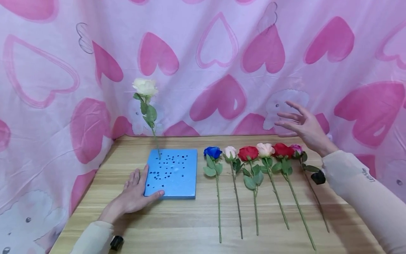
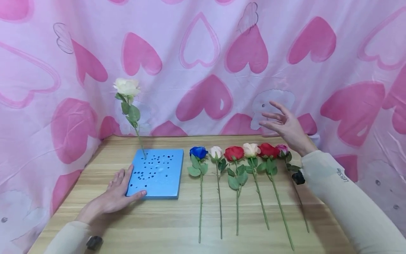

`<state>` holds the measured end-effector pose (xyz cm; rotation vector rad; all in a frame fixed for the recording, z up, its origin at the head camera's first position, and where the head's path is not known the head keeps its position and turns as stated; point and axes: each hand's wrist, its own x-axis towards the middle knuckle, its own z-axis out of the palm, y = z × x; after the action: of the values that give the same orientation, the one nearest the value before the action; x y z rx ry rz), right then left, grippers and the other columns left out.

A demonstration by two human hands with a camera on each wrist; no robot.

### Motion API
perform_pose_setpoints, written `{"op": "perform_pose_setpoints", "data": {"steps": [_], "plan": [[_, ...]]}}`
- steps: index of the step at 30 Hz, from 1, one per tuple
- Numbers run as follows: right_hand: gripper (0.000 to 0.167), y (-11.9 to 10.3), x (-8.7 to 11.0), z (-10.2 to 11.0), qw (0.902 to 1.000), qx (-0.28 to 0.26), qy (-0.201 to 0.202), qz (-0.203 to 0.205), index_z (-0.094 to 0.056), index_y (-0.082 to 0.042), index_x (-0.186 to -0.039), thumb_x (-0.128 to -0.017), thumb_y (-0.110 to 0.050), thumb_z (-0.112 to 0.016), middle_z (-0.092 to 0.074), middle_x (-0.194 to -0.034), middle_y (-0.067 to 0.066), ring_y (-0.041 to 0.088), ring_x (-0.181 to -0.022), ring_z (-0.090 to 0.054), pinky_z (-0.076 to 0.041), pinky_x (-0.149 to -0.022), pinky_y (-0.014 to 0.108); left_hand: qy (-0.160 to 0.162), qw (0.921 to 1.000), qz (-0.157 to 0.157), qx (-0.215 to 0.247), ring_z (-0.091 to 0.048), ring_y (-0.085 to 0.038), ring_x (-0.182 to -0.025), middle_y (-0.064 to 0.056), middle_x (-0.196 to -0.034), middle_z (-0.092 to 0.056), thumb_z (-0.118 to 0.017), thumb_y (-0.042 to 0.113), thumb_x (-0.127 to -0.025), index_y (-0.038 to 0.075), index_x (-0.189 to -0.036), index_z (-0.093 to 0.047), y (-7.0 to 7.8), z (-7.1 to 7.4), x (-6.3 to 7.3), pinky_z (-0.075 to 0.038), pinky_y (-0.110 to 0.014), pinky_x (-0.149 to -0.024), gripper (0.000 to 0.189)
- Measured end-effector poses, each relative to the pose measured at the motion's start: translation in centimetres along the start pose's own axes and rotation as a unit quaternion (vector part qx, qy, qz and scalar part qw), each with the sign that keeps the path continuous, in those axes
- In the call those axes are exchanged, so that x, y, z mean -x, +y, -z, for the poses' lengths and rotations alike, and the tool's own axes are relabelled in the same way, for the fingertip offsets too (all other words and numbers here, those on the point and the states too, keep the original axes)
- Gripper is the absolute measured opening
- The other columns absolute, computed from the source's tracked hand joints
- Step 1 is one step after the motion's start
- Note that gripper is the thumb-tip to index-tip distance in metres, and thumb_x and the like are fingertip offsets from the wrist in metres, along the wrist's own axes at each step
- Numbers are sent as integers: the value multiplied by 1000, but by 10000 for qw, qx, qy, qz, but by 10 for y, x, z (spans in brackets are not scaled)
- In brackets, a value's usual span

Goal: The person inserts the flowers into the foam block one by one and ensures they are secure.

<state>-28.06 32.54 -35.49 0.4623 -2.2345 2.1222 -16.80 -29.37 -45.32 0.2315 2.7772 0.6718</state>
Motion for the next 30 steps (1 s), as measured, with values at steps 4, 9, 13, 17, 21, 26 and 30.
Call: {"op": "perform_pose_setpoints", "data": {"steps": [4, 9, 13, 17, 21, 26, 30], "plan": [[83, -1, 7, 13, 9999, -154, 6, 39, -27, -24, -177, -109, 3, -66, -67, -150, 4, 21, -115, -82, -69, -80, 50, -10, 10000, 2, -7, 11, -69, -161, -47, -174, 13, -64, 77, -100, 2, -177, 8, 0, 0, 0, 0, -85, -125, 129], [82, -1, 17, 32, 9996, -244, 59, 122, -26, -22, -178, -110, 6, -63, -69, -149, 2, 20, -114, -82, -70, -79, 47, -29, 10000, -1, -6, 11, -69, -161, -47, -174, 13, -64, 77, -100, 2, -177, 8, 2, 1, 0, 0, -85, -125, 129], [84, -3, 26, 44, 9994, -288, 166, 127, -25, -23, -178, -110, 7, -63, -71, -147, 1, 18, -113, -82, -70, -79, 44, -56, 10000, 14, 4, 11, -69, -161, -47, -174, 13, -65, 76, -100, 2, -177, 8, 2, 2, 1, 1, -85, -125, 129], [84, -7, 34, 55, 9985, -473, 271, 59, -25, -24, -178, -110, 9, -61, -72, -147, 2, 18, -116, -80, -70, -80, 45, -87, 10000, 20, 18, 11, -69, -161, -47, -174, 13, -65, 76, -100, 2, -177, 8, 1, 2, 2, 1, -85, -125, 129], [84, -10, 41, 63, 9971, -685, 319, 71, -25, -24, -178, -109, 12, -58, -72, -147, 4, 19, -119, -80, -69, -80, 47, -99, 9999, 30, 26, 12, -69, -161, -47, -174, 13, -65, 77, -100, 2, -177, 8, 0, 2, 2, 2, -85, -125, 130], [83, -11, 47, 70, 9979, -559, 336, 27, -24, -23, -179, -110, 11, -58, -73, -147, 1, 18, -119, -79, -69, -80, 44, -158, 9998, 64, 57, 12, -69, -161, -46, -174, 14, -65, 77, -100, 2, -177, 9, 0, 3, 1, 2, -85, -125, 130], [83, -6, 53, 73, 9976, -651, 241, -61, -21, -23, -180, -112, 10, -55, -72, -148, 0, 19, -121, -79, -69, -82, 46, -194, 9997, 101, 66, 13, -68, -161, -46, -174, 15, -65, 77, -99, 3, -177, 10, 1, 4, 1, 3, -85, -125, 131]]}}
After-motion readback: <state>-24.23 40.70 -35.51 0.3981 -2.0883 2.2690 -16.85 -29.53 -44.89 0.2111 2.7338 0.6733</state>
